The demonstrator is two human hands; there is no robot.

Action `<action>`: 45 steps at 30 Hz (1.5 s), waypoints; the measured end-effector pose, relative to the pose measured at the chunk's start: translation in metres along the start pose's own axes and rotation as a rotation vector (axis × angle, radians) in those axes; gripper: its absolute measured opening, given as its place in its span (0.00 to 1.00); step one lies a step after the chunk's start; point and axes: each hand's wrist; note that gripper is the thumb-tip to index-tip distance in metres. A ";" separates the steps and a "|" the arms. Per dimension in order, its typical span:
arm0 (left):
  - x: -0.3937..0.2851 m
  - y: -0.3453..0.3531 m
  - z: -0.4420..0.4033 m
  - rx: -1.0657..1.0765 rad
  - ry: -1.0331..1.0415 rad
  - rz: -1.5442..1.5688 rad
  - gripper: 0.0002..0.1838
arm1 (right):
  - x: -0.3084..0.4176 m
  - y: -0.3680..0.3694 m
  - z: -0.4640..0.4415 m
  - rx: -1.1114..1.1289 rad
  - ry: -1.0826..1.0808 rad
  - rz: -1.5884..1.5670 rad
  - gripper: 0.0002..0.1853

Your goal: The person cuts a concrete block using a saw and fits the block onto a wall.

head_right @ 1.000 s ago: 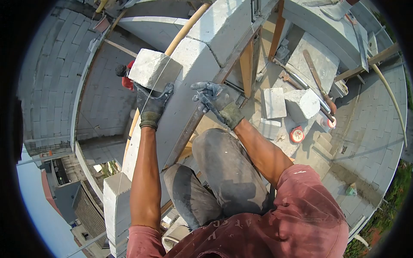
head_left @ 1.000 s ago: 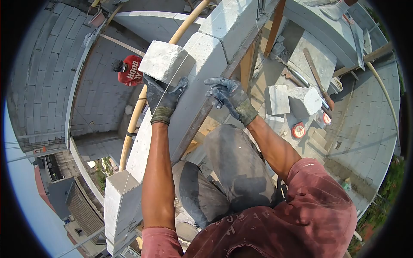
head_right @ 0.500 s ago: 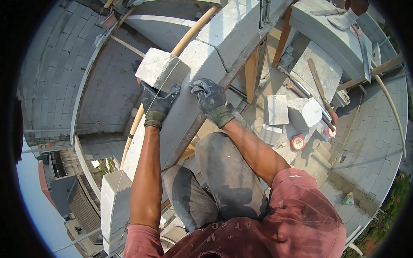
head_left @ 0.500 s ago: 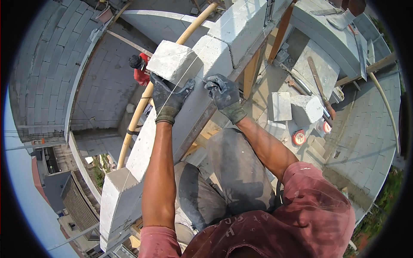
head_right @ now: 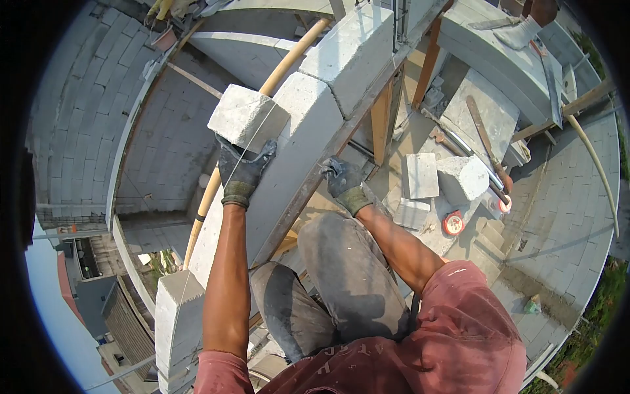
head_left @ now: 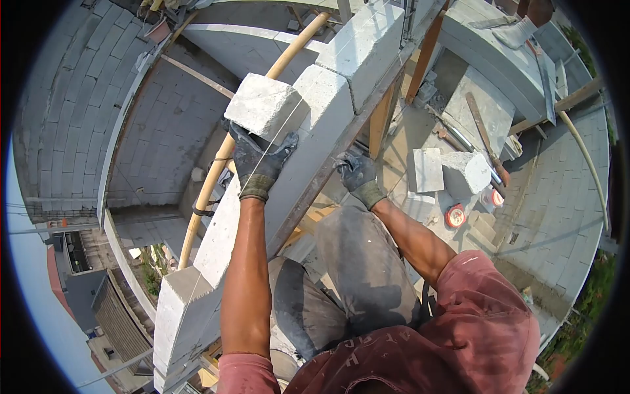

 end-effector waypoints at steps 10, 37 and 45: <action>-0.003 0.000 0.005 0.006 0.012 0.060 0.51 | 0.076 -0.047 -0.055 -0.105 0.062 -0.449 0.10; 0.020 -0.009 0.010 -0.202 0.004 0.276 0.60 | -0.085 -0.134 0.229 0.193 0.384 0.617 0.17; 0.016 -0.116 0.099 -0.590 -0.294 0.240 0.44 | -0.106 -0.152 0.271 0.166 0.224 0.724 0.04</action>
Point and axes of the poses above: each hand's wrist, its own z-axis away from the middle knuckle, its own y-axis out of the palm, x = y × z, and after that the axes turned 14 degrees about z, right-handed
